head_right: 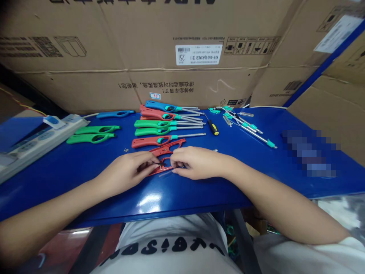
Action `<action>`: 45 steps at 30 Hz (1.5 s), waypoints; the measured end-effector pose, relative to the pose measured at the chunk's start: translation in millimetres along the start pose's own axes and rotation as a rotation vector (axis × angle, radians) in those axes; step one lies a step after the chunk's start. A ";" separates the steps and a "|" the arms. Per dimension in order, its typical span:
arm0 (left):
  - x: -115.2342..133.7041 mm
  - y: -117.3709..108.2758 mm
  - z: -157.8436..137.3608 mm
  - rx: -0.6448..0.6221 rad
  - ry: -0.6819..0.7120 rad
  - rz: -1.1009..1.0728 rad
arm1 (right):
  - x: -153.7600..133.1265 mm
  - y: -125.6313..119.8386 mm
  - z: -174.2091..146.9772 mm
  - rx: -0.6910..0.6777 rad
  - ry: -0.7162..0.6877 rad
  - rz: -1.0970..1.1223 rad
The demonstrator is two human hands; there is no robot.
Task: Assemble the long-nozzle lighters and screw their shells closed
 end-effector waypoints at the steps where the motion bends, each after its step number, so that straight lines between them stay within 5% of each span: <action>1: 0.2 0.2 -0.1 0.001 0.005 0.001 | -0.4 0.2 -0.2 -0.009 -0.004 -0.007; 20: -2.8 -1.0 -1.1 0.094 -0.001 -0.070 | 13.1 -0.4 -1.6 0.011 -0.084 -0.033; 33: 14.4 -2.5 -10.2 0.188 0.129 0.469 | 17.2 2.1 2.3 0.069 -0.032 -0.103; 40: 23.5 1.7 -13.1 0.128 0.164 0.628 | 16.6 2.9 3.4 0.080 -0.027 -0.100; 45: 12.4 -1.7 -9.9 0.127 0.085 0.385 | 16.0 3.3 2.4 0.073 -0.030 -0.105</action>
Point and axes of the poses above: each hand's wrist, its own z-axis towards the middle knuckle, its own y-axis out of the palm, x = y × z, the point moved 6 cm from there along z, towards the middle knuckle
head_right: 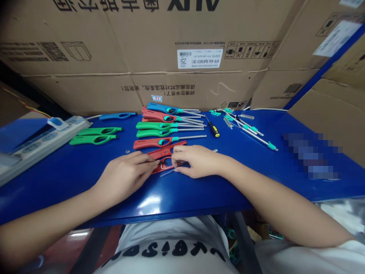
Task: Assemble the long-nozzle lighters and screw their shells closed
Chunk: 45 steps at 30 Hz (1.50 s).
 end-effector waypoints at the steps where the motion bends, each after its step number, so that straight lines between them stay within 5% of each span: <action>1: -6.7 1.1 1.5 0.001 -0.057 -0.117 | -0.4 0.0 -0.2 -0.007 -0.001 0.005; 6: -30.8 9.7 7.5 0.002 -0.240 -0.561 | -2.3 -1.4 0.3 -0.033 0.016 0.020; 15: -5.4 0.7 2.0 0.065 -0.061 -0.120 | -1.7 -0.3 0.5 -0.034 0.018 0.027; 20: 9.3 -1.7 -1.2 -0.018 0.039 0.089 | -1.7 -0.4 1.4 -0.030 0.015 0.020; 26: 10.8 0.9 -4.1 -0.088 0.036 -0.013 | -3.7 -3.9 0.3 0.004 -0.032 0.053; 33: 4.6 10.6 -3.8 -0.009 0.043 -0.364 | 4.6 -3.0 1.8 0.092 0.065 0.027; 45: 0.1 13.8 2.1 -0.018 0.032 -0.495 | 2.6 4.3 5.3 0.162 0.073 0.010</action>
Point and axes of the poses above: each hand's wrist, its own z-axis towards the middle knuckle, its own y-axis out of the palm, x = y × z, the point moved 6 cm from there along z, towards the middle knuckle
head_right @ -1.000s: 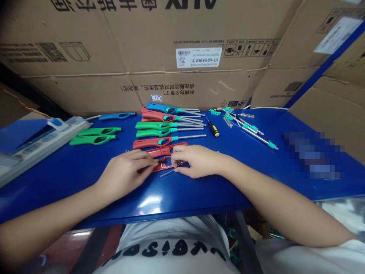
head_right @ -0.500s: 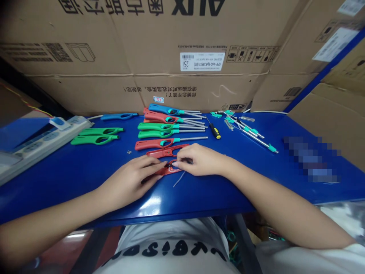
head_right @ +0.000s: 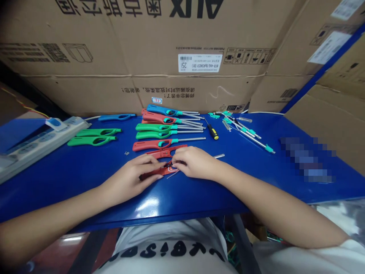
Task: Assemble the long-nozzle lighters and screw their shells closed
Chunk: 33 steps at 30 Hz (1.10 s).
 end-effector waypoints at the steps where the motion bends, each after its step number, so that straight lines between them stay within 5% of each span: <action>1: 2.6 0.3 0.2 -0.015 0.020 0.031 | -1.1 -1.0 0.5 0.008 -0.003 0.011; 6: 13.4 -0.2 -0.4 -0.069 0.040 0.255 | 14.4 -39.0 0.4 0.243 0.029 -0.054; 10: 12.0 -1.0 -2.0 -0.059 0.054 0.236 | 71.4 -90.5 -18.2 0.495 0.356 -0.370; 14: 0.6 -3.7 -2.0 0.009 0.074 0.132 | 133.4 -114.3 -45.2 0.526 0.765 -0.603; 18: -9.6 -8.3 0.0 0.040 0.061 0.087 | 167.7 -110.5 -60.0 0.466 1.012 -0.639; 33: -7.4 -11.4 2.4 0.002 0.080 0.136 | 193.6 -105.5 -62.6 0.495 1.002 -0.604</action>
Point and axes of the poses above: each hand's wrist, its own z-axis towards the middle knuckle, its own y-axis out of the palm, x = y × z, the point moved 6 cm from there along z, towards the middle knuckle
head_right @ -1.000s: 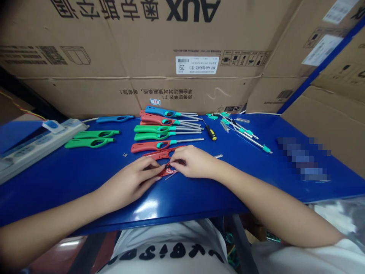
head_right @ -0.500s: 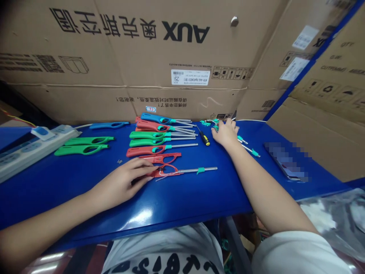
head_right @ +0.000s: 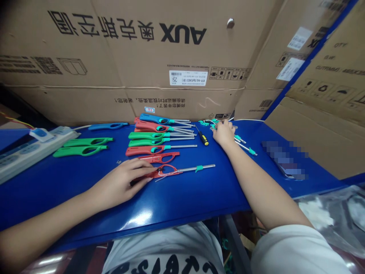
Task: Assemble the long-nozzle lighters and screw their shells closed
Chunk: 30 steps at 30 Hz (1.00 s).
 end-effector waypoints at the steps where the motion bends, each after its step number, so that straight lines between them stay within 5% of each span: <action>1: 0.1 0.1 0.2 -0.005 -0.002 0.002 | 0.0 -1.5 -0.2 0.005 -0.001 0.009; 30: 0.3 -0.5 0.2 -0.049 0.002 0.013 | 28.7 -6.7 15.4 0.107 0.109 0.303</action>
Point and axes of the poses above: each hand's wrist, its own z-axis towards the middle knuckle, its own y-axis out of the palm, x = y × z, the point moved 6 cm from there along z, towards the middle knuckle
